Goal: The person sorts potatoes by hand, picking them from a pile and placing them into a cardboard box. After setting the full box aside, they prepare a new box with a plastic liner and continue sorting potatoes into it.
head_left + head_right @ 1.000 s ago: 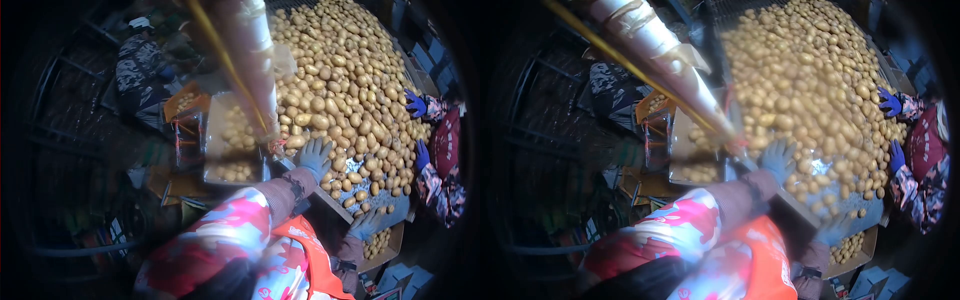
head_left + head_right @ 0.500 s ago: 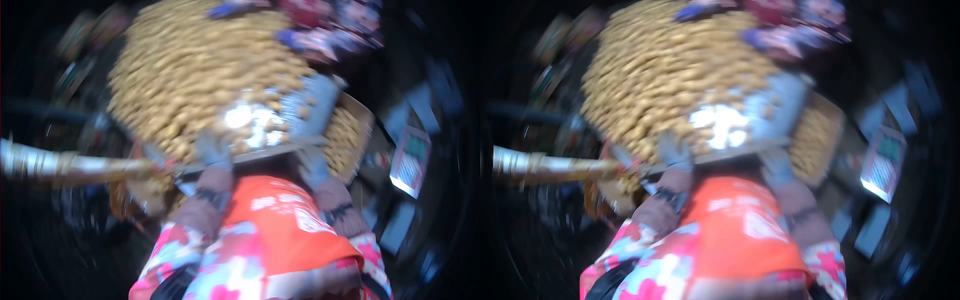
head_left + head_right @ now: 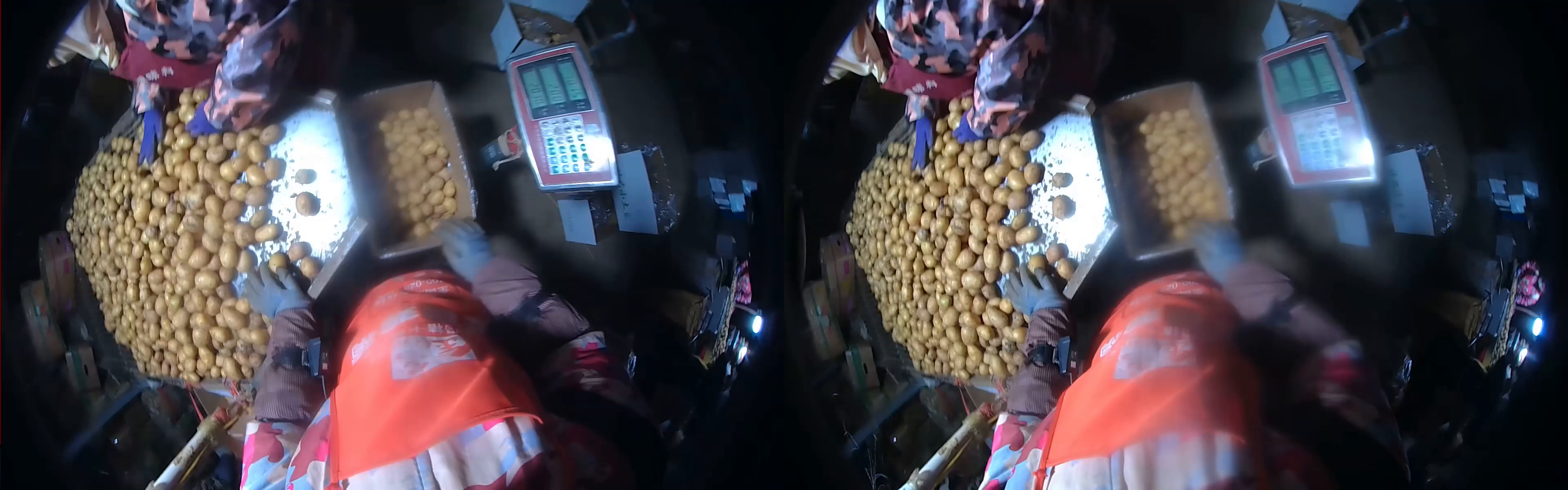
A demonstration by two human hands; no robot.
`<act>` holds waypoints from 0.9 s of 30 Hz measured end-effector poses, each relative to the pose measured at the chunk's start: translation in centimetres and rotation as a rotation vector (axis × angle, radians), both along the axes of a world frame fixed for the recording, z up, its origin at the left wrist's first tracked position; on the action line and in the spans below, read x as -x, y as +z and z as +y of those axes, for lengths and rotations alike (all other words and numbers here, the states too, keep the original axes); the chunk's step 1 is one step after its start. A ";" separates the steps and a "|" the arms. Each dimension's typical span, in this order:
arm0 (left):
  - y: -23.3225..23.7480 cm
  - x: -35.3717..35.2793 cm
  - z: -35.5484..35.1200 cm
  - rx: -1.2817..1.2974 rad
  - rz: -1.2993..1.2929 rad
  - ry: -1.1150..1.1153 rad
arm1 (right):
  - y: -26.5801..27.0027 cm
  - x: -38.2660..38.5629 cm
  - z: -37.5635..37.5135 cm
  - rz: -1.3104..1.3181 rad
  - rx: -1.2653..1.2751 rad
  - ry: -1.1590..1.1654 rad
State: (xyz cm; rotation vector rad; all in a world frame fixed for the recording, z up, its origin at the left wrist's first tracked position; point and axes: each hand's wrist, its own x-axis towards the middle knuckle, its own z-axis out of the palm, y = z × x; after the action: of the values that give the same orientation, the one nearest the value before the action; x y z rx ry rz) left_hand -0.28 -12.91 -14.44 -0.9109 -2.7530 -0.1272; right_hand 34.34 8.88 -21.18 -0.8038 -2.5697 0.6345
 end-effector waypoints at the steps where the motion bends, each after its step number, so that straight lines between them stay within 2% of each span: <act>1: 0.1 -0.1 -0.1 0.019 -0.019 0.005 | -0.5 -1.3 0.8 -0.014 0.016 -0.022; 4: 0.2 -0.1 0.0 0.032 0.038 0.016 | 0.0 -1.6 2.5 -0.038 -0.021 -0.058; 7: 0.1 -0.1 -0.1 0.041 0.049 0.013 | -1.6 -0.5 5.0 -0.047 -0.008 0.016; 11: 0.4 -0.2 0.0 0.038 -0.009 0.010 | -2.8 4.5 11.0 -0.070 -0.047 0.127; 12: 1.2 -0.2 0.4 0.039 -0.088 0.032 | -3.4 6.1 12.7 -0.071 -0.041 0.135; 14: 0.8 -0.1 0.2 0.031 -0.076 0.033 | -6.1 9.2 16.5 -0.141 -0.004 0.086; 16: 0.2 -0.1 0.0 0.013 -0.072 0.044 | -7.1 12.9 19.6 -0.287 0.151 -0.076; 18: 0.2 0.1 0.0 0.017 -0.090 0.040 | -11.7 16.0 23.4 -0.238 0.247 -0.265; 20: -0.3 0.3 -0.3 0.024 -0.077 0.032 | -12.7 18.5 25.4 -0.383 0.323 -0.350; 22: -0.5 0.6 -0.4 -0.009 -0.087 0.007 | -12.9 19.6 25.2 -0.689 0.133 -0.252; 24: -0.5 0.5 -0.4 -0.029 -0.087 0.009 | -11.5 20.0 22.6 -1.022 -0.226 0.005; 25: -0.6 0.6 -0.5 -0.016 -0.075 -0.007 | -10.6 20.0 21.5 -1.125 -0.365 0.118; 27: -0.9 0.8 -0.8 -0.025 -0.070 -0.018 | -8.3 19.9 20.7 -1.186 -0.403 0.208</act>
State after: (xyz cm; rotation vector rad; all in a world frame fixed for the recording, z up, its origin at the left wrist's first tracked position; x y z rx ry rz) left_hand -1.07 -13.71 -15.35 -0.9418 -2.8012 -0.2006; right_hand 14.45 29.59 -29.49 -0.9279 -3.6482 -0.5239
